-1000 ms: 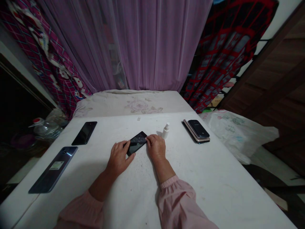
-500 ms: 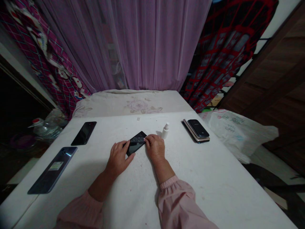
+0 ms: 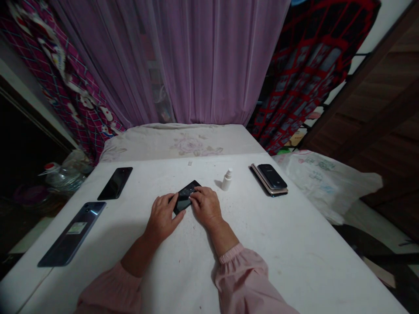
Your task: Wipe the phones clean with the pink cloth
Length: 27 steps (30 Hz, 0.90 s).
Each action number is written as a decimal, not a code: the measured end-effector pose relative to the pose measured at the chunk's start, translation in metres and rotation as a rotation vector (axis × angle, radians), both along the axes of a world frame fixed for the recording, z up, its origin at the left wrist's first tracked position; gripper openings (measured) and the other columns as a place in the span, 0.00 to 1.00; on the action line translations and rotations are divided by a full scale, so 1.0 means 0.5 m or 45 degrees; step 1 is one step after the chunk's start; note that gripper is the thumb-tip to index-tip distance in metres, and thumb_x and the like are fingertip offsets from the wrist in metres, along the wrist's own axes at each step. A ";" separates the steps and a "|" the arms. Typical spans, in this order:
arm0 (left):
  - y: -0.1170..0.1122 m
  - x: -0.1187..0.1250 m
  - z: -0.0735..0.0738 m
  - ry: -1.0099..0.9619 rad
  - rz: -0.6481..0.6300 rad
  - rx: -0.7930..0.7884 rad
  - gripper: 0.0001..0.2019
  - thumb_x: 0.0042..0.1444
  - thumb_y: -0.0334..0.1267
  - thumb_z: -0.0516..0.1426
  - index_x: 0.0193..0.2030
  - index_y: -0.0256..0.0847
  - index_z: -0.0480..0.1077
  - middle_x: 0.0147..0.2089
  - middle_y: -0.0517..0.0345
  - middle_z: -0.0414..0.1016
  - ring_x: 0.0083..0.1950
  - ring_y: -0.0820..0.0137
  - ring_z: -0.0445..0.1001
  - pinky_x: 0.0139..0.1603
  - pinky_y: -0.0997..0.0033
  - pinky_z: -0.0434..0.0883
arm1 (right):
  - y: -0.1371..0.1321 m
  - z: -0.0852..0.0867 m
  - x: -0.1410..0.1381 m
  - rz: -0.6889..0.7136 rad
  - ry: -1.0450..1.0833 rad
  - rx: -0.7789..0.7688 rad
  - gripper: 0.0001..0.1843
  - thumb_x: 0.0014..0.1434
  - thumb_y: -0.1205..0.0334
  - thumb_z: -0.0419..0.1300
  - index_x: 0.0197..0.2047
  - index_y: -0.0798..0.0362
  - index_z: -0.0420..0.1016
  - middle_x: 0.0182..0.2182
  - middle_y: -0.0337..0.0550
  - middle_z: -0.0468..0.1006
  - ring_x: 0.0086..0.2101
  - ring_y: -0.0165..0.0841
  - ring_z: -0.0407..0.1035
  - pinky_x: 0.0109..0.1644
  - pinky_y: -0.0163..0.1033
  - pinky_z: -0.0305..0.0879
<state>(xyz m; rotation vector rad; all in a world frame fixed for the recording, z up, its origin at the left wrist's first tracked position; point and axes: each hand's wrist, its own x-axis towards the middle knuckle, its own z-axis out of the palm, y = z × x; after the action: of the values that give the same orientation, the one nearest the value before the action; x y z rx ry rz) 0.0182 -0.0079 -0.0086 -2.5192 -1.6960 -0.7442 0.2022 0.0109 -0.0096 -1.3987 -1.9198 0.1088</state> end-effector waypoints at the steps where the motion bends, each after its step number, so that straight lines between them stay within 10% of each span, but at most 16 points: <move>1: 0.000 0.000 -0.001 -0.001 -0.002 0.003 0.24 0.58 0.43 0.57 0.61 0.38 0.64 0.55 0.43 0.70 0.58 0.52 0.68 0.65 0.43 0.57 | 0.002 0.000 0.001 -0.022 0.005 -0.003 0.06 0.59 0.64 0.62 0.38 0.48 0.81 0.46 0.46 0.80 0.46 0.40 0.71 0.51 0.46 0.65; 11: 0.000 -0.002 -0.003 0.006 -0.005 0.000 0.25 0.58 0.43 0.58 0.61 0.37 0.64 0.56 0.42 0.70 0.58 0.52 0.68 0.65 0.42 0.57 | 0.025 -0.009 0.035 -0.298 0.021 -0.075 0.07 0.61 0.65 0.59 0.37 0.50 0.80 0.37 0.44 0.81 0.39 0.38 0.72 0.46 0.43 0.66; 22: 0.002 -0.001 -0.005 0.000 -0.014 0.035 0.25 0.58 0.43 0.58 0.61 0.37 0.64 0.55 0.42 0.71 0.57 0.52 0.68 0.64 0.42 0.58 | 0.002 0.002 -0.001 0.042 0.010 0.027 0.07 0.60 0.63 0.60 0.38 0.48 0.81 0.45 0.46 0.80 0.47 0.39 0.71 0.50 0.46 0.64; 27: 0.000 -0.003 -0.009 0.000 -0.016 0.039 0.25 0.58 0.43 0.58 0.60 0.35 0.65 0.55 0.41 0.70 0.57 0.52 0.68 0.64 0.42 0.58 | 0.013 -0.005 0.014 -0.220 0.038 0.003 0.06 0.61 0.62 0.60 0.37 0.49 0.80 0.42 0.46 0.81 0.43 0.41 0.71 0.49 0.47 0.64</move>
<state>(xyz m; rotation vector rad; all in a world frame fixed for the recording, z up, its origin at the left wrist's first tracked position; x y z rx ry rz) 0.0168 -0.0078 -0.0130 -2.5123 -1.6570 -0.7645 0.2094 0.0176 -0.0121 -1.5457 -1.7659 0.0441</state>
